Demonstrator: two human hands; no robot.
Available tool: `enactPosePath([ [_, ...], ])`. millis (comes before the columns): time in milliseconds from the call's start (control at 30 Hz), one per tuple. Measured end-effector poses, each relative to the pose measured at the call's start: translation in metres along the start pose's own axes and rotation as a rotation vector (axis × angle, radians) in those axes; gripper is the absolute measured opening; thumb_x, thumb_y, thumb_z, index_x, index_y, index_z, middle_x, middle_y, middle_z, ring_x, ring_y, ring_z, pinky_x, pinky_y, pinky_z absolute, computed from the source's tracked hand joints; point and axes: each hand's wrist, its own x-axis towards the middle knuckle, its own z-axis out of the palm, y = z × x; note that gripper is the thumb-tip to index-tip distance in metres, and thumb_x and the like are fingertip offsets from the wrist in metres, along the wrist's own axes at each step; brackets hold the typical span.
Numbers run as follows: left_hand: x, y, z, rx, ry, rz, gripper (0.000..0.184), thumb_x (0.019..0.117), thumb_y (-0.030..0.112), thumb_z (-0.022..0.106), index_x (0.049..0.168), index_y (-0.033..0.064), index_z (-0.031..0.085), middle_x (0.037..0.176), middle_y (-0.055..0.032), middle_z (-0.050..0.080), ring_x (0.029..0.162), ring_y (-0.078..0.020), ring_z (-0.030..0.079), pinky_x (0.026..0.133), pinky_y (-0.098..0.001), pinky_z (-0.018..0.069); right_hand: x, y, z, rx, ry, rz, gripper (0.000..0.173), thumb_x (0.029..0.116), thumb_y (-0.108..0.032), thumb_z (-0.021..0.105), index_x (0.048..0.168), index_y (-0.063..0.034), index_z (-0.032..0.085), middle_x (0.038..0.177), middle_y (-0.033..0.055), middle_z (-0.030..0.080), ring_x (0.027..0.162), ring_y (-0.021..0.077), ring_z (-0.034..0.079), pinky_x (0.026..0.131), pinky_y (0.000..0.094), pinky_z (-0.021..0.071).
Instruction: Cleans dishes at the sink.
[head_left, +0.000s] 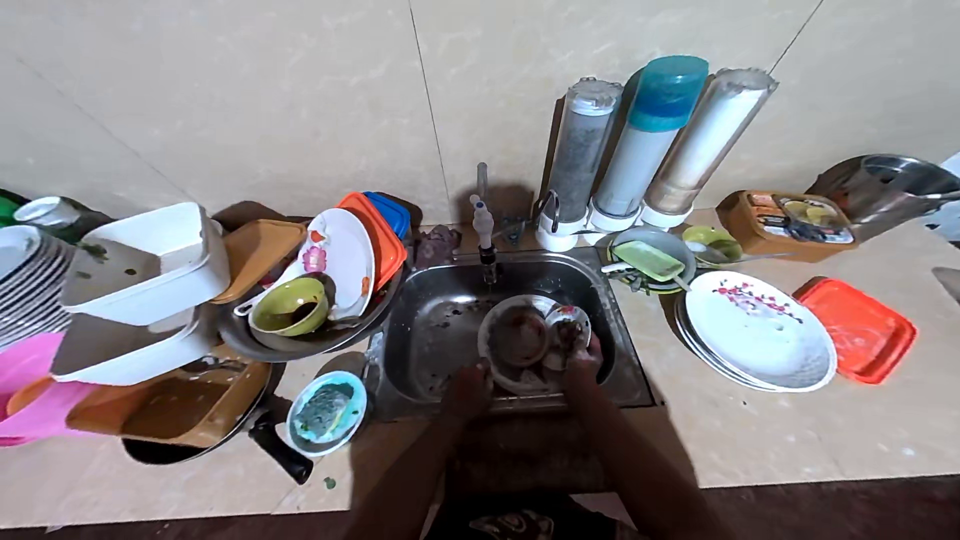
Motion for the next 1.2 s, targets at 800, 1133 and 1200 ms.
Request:
enactPosePath([
  [800,0.002,-0.007,0.000,0.010,-0.061,-0.016,0.038,0.1089,0.028,0.042,0.130,0.0040,0.062,0.123,-0.0211,0.068,0.119,-0.0372,0.065,0.101,-0.0559,0.0496,0.006,-0.015,-0.004,0.131,-0.071,0.108,0.038,0.1105,-0.014,0.042,0.145,0.0019,0.044,0.128,0.0190,0.058,0.106,0.0169,0.063,0.091,0.0330,0.0546],
  [1133,0.000,-0.006,-0.005,-0.004,-0.107,-0.040,0.039,0.1087,0.029,0.042,0.132,0.0061,0.061,0.126,-0.0204,0.067,0.121,-0.0369,0.063,0.102,-0.0566,0.0490,0.013,-0.023,0.001,-1.132,-0.552,0.098,0.049,0.1085,-0.016,0.047,0.150,0.0092,0.039,0.154,0.0308,0.041,0.147,0.0395,0.038,0.122,0.0488,0.0289],
  [1200,0.002,-0.008,-0.002,-0.010,-0.099,-0.039,0.038,0.1083,0.030,0.042,0.131,0.0073,0.062,0.125,-0.0193,0.067,0.120,-0.0365,0.064,0.101,-0.0565,0.0499,0.021,-0.013,0.006,-1.390,-0.703,0.063,0.054,0.1060,-0.021,0.053,0.150,0.0069,0.041,0.154,0.0302,0.041,0.147,0.0419,0.037,0.121,0.0523,0.0296],
])
